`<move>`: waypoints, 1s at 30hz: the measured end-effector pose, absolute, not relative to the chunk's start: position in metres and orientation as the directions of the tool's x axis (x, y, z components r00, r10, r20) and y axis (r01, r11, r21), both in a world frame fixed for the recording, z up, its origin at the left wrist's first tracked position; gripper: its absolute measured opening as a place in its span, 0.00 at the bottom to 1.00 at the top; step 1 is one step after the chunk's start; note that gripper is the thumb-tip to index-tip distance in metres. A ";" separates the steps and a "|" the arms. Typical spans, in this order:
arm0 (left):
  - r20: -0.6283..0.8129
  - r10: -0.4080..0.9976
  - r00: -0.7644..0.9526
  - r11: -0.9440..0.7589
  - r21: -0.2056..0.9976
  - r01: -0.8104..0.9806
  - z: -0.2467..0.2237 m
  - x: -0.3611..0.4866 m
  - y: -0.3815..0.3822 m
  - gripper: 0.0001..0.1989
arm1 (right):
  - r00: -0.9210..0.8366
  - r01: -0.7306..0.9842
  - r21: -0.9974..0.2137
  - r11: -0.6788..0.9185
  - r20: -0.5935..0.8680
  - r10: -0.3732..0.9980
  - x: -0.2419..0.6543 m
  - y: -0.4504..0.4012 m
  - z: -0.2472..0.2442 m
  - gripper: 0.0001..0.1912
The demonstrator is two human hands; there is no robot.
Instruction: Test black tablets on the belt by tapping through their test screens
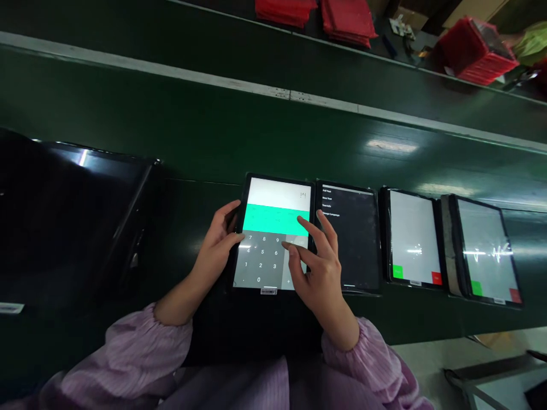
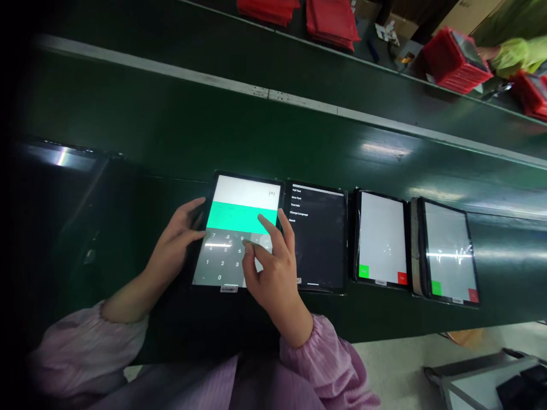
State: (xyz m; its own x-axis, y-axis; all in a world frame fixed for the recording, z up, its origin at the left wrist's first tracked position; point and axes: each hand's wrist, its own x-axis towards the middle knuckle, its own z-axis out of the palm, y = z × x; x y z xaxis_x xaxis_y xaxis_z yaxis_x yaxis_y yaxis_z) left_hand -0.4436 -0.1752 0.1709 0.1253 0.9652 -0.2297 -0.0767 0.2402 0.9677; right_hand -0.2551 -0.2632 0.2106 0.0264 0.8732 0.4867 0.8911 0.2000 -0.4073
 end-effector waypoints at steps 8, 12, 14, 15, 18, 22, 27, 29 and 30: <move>-0.212 0.967 0.142 0.225 0.971 -0.076 0.169 -0.445 -0.174 0.28 | -0.086 0.879 -0.406 0.250 0.380 0.921 -0.270 -0.257 0.210 0.15; -0.212 0.965 0.154 0.223 0.973 -0.056 0.166 -0.447 -0.175 0.29 | -0.043 0.878 -0.419 0.232 0.414 0.909 -0.269 -0.257 0.208 0.16; -0.217 0.965 0.145 0.228 0.972 -0.064 0.167 -0.447 -0.175 0.30 | 0.003 0.885 -0.415 0.212 0.459 0.888 -0.264 -0.259 0.206 0.16; -0.223 0.964 0.144 0.233 0.970 -0.062 0.167 -0.447 -0.175 0.30 | 0.027 0.890 -0.411 0.197 0.479 0.877 -0.261 -0.259 0.205 0.17; -0.235 0.962 0.141 0.244 0.968 -0.055 0.170 -0.446 -0.175 0.30 | 0.084 0.900 -0.405 0.159 0.520 0.850 -0.252 -0.261 0.203 0.18; -0.260 0.956 0.134 0.268 0.963 -0.041 0.174 -0.445 -0.176 0.30 | 0.114 0.899 -0.415 0.142 0.533 0.838 -0.248 -0.262 0.202 0.21; -0.247 0.961 0.127 0.255 0.966 -0.054 0.173 -0.445 -0.176 0.30 | 0.092 0.890 -0.423 0.168 0.528 0.844 -0.250 -0.261 0.202 0.20; -0.255 0.958 0.134 0.264 0.963 -0.053 0.172 -0.446 -0.176 0.30 | 0.081 0.886 -0.427 0.179 0.525 0.847 -0.250 -0.261 0.202 0.19; -0.255 0.957 0.138 0.264 0.963 -0.053 0.171 -0.446 -0.175 0.30 | 0.078 0.885 -0.428 0.184 0.525 0.848 -0.250 -0.262 0.202 0.19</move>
